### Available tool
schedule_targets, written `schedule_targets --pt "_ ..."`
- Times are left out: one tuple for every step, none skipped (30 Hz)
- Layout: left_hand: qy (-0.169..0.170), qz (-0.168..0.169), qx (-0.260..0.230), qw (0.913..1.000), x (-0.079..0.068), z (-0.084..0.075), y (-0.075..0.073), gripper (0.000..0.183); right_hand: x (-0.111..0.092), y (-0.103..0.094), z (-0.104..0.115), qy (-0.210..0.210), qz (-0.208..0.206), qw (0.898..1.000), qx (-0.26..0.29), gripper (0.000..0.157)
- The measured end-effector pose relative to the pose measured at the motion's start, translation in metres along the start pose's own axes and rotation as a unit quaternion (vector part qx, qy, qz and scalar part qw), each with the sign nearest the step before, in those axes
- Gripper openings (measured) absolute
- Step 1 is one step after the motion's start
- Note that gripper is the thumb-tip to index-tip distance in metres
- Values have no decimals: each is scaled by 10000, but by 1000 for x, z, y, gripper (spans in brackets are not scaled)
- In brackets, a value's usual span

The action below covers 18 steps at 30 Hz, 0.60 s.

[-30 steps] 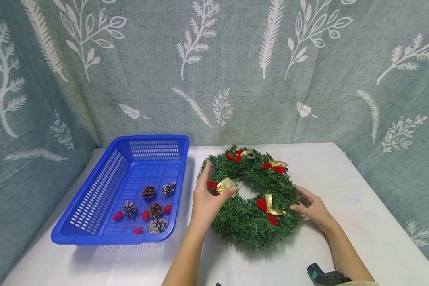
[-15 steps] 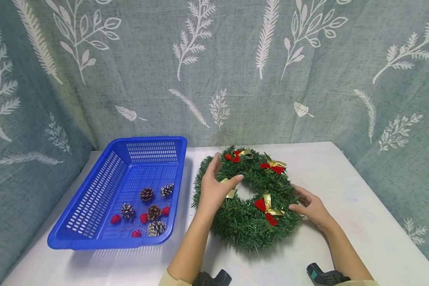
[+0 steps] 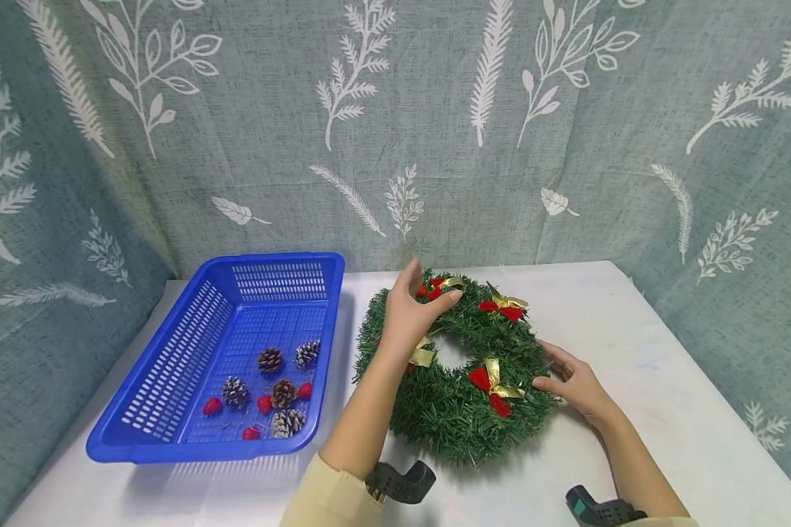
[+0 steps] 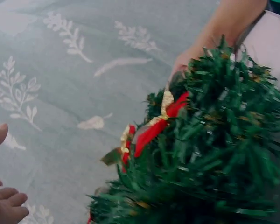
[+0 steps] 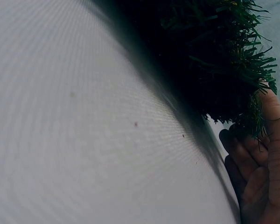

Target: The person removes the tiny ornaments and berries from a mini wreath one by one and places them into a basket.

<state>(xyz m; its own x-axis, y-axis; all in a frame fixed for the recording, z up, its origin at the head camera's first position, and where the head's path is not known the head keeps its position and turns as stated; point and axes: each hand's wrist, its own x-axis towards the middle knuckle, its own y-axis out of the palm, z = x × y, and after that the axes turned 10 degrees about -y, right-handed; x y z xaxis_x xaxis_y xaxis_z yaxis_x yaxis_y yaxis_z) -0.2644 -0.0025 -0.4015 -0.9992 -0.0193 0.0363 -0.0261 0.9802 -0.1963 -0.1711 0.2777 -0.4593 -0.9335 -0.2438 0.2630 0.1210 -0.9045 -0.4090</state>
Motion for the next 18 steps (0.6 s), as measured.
schedule_targets --pt "-44 70 -41 10000 -4 -11 -2 87 0 0 0 2 12 10000 13 68" --pt "-157 116 -128 9997 -9 -23 -4 88 0 -1 0 3 19 10000 28 68" --pt "-253 176 -196 9993 -15 -36 -6 88 0 -1 0 9 22 10000 25 68" --pt "-328 236 -254 9989 -20 -49 -8 87 0 -1 0 20 27 10000 30 68" --pt "-431 272 -303 9982 -25 -60 -10 87 0 -1 0 27 25 10000 33 68" --pt "-522 301 -337 9976 -28 -70 -11 86 -1 -1 0 36 19 10000 20 68" --pt "-636 280 -331 9970 -33 -82 -13 84 -1 -1 0 43 9 10000 17 68" --pt "-695 309 -319 9966 -33 -86 -13 84 -1 -1 0 53 -3 10000 12 68" --pt "-755 329 -298 9962 -31 -88 -13 83 -2 -1 0 62 -12 10000 16 68" --pt "-798 327 -266 9959 -30 -90 -13 82 -2 -1 0 64 -15 10000 24 68" --pt "-831 316 -258 9957 -27 -90 -13 82 -2 -1 0 75 -18 10000 18 68" --pt "-831 287 -238 9958 -24 -89 -13 82 -2 -1 0 80 -14 10000 18 68" --pt "-816 239 -213 9962 -22 -88 -13 82 -2 -1 -1 90 -11 10000 20 68" --pt "-805 190 -208 9964 -19 -87 -13 82 -2 -1 -1 97 -8 10000 4 68" --pt "-801 133 -216 9965 -17 -86 -14 82 -1 0 -1 100 -2 9999 -26 68" --pt "-784 66 -205 9967 -14 -84 -14 82 -1 0 -1 102 3 9999 -60 68" --pt "-782 15 -229 9967 -12 -82 -15 82 -1 0 -1 106 9 9999 -84 68" --pt "-793 -35 -234 9966 -10 -80 -15 81 0 0 -1 98 14 9999 -103 69"
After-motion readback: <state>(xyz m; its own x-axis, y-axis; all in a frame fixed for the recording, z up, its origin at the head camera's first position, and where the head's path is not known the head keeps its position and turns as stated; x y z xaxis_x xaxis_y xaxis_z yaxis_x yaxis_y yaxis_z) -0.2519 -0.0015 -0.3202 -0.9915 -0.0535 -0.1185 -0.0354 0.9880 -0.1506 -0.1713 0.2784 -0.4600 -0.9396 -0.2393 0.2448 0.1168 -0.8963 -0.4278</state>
